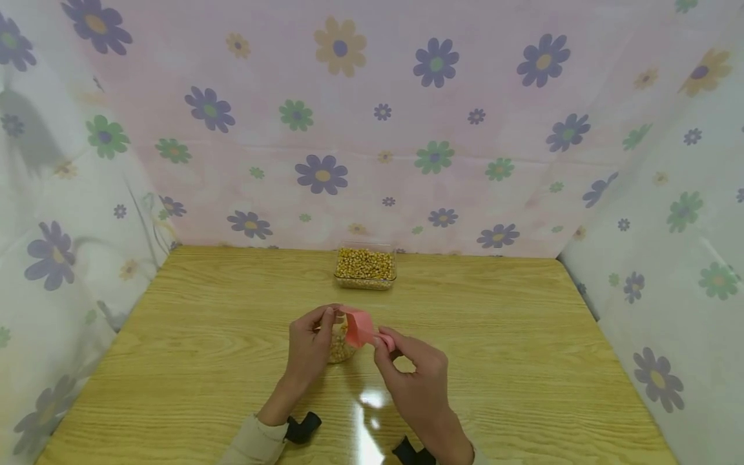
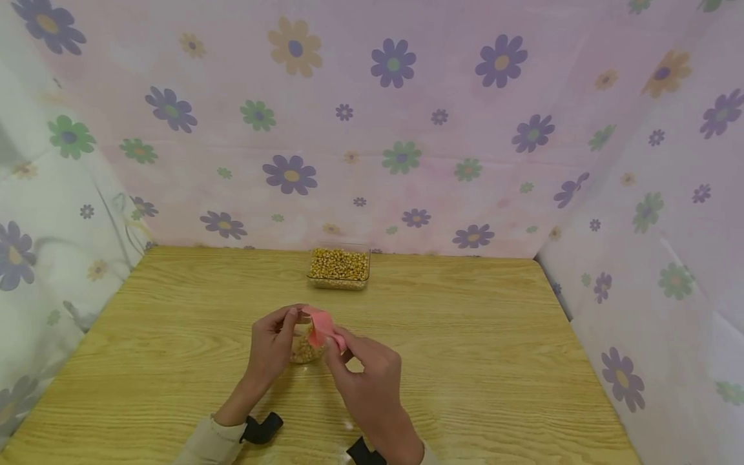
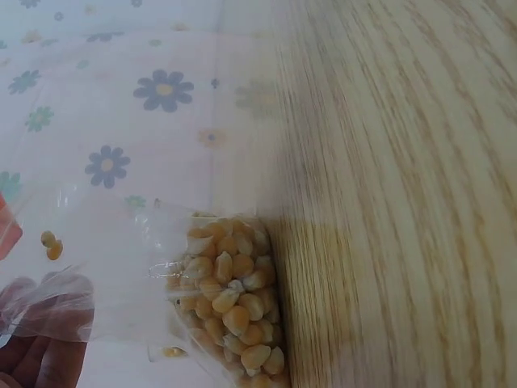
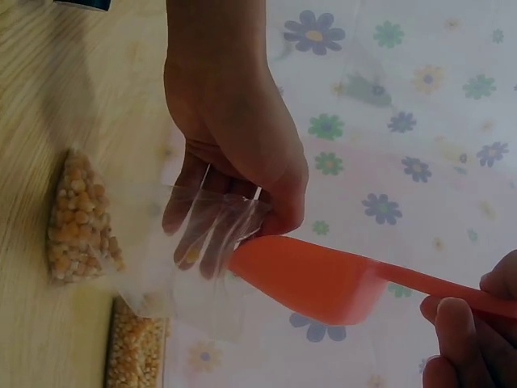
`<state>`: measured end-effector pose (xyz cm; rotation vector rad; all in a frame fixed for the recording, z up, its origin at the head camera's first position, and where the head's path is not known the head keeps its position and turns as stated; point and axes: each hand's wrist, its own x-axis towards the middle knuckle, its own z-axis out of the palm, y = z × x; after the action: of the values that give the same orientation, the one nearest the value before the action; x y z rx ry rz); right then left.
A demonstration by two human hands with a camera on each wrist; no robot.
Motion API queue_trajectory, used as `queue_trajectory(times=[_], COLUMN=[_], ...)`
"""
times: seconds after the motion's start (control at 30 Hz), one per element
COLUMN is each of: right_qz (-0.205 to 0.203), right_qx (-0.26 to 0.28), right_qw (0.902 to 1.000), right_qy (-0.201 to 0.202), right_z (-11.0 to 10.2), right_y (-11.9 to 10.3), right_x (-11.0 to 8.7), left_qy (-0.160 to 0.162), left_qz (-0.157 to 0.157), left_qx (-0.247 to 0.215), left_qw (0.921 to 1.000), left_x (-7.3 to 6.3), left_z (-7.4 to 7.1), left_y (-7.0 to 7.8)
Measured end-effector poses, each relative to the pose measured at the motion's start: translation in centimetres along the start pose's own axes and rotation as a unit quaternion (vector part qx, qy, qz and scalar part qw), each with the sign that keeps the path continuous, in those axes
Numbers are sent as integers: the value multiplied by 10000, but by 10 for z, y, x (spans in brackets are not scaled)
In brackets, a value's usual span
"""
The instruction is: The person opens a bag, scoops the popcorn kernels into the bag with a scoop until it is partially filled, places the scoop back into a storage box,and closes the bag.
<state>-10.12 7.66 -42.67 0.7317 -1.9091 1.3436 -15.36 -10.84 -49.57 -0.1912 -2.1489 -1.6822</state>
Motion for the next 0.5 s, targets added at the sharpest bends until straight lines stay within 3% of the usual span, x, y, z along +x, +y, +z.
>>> queue_trajectory(times=[0.23,0.5], right_qz=[-56,846], right_qx=[77,199], right_qw=[9995,9909], right_qy=[289,1027], right_z=[-6,-30], right_y=[6,23], right_x=[-6,-2], left_qy=[-17,-147], left_qz=[-160,-388], left_qx=[23,-352], left_qw=[9999,9985], left_x=[1,2], left_z=[0,-1], left_y=[1,-1])
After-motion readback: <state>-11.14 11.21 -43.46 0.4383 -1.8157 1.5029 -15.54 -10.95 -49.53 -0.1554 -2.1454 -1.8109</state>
